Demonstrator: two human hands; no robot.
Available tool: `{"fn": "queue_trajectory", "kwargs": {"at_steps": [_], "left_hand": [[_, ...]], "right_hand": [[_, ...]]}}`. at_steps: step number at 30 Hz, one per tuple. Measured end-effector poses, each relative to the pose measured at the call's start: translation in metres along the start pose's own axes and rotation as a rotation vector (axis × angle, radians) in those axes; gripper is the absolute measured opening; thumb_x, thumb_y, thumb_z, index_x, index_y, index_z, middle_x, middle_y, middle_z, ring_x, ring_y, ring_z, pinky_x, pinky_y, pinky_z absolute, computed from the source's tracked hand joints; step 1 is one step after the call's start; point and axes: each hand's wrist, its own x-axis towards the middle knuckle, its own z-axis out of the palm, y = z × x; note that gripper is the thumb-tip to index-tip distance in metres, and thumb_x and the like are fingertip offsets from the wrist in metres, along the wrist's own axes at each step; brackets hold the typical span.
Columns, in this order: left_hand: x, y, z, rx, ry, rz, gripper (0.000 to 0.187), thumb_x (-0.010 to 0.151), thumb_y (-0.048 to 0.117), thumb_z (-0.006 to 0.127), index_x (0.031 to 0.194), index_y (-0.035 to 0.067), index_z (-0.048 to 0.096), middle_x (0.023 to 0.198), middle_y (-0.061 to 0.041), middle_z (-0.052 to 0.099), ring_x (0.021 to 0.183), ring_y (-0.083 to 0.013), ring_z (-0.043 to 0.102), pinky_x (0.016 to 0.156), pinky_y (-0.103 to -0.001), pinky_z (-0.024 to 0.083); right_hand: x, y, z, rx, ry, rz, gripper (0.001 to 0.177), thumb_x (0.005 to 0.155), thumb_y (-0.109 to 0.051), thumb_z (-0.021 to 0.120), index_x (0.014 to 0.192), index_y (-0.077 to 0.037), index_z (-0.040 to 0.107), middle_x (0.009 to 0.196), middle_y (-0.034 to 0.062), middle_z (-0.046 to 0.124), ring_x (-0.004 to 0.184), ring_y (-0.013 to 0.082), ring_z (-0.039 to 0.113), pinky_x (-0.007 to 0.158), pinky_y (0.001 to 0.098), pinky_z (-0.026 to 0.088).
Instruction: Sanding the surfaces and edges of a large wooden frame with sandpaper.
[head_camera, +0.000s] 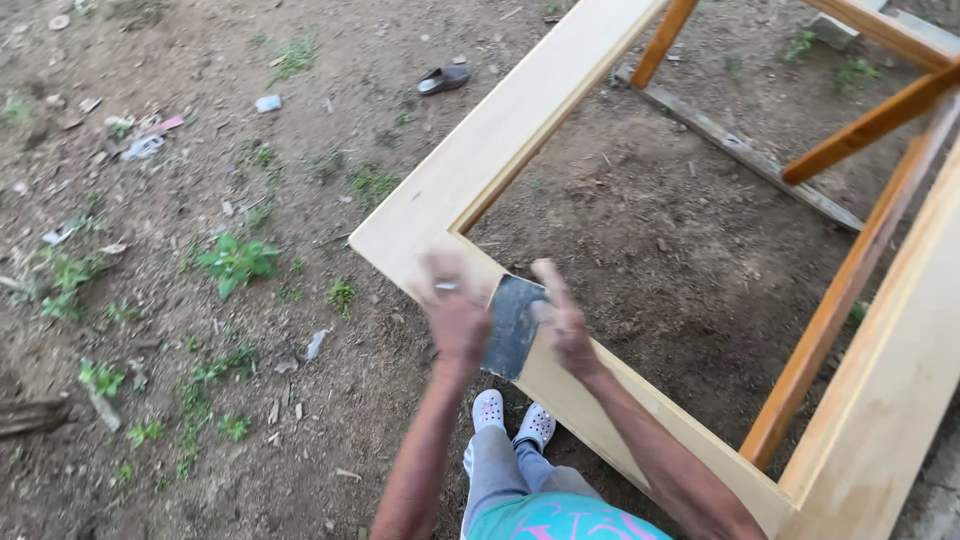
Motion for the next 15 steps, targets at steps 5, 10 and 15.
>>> {"fn": "queue_trajectory", "kwargs": {"at_steps": [5,10,15], "left_hand": [[-0.054,0.059,0.050,-0.080,-0.135,0.305,0.081,0.100,0.056,0.047,0.163,0.011,0.021,0.171,-0.016,0.011,0.158,-0.0314,0.005,0.121,-0.065,-0.007],[-0.062,0.051,0.027,0.055,-0.339,0.428,0.076,0.105,0.060,0.033,0.164,0.015,0.018,0.174,-0.011,0.004,0.161,-0.0294,-0.002,0.126,-0.061,-0.010],[-0.021,0.022,0.023,0.093,-0.435,0.451,0.073,0.104,0.060,0.024,0.165,0.020,0.012,0.173,-0.007,-0.002,0.158,-0.0253,-0.004,0.124,-0.058,-0.011]], "right_hand": [[-0.076,0.010,-0.077,-0.281,0.313,-0.023,0.055,0.105,-0.020,0.053,0.155,0.000,0.040,0.163,0.0209,0.040,0.153,0.0341,0.036,0.128,0.0459,0.027],[-0.218,0.053,-0.124,-0.935,0.227,0.176,0.057,0.101,-0.039,0.049,0.151,-0.013,0.047,0.158,0.0190,0.043,0.150,0.0381,0.037,0.120,0.0656,0.026],[-0.354,0.153,-0.167,-1.233,0.367,0.330,0.059,0.103,-0.057,0.043,0.150,-0.024,0.056,0.155,0.0189,0.048,0.147,0.0434,0.040,0.123,0.0726,0.024]]}}
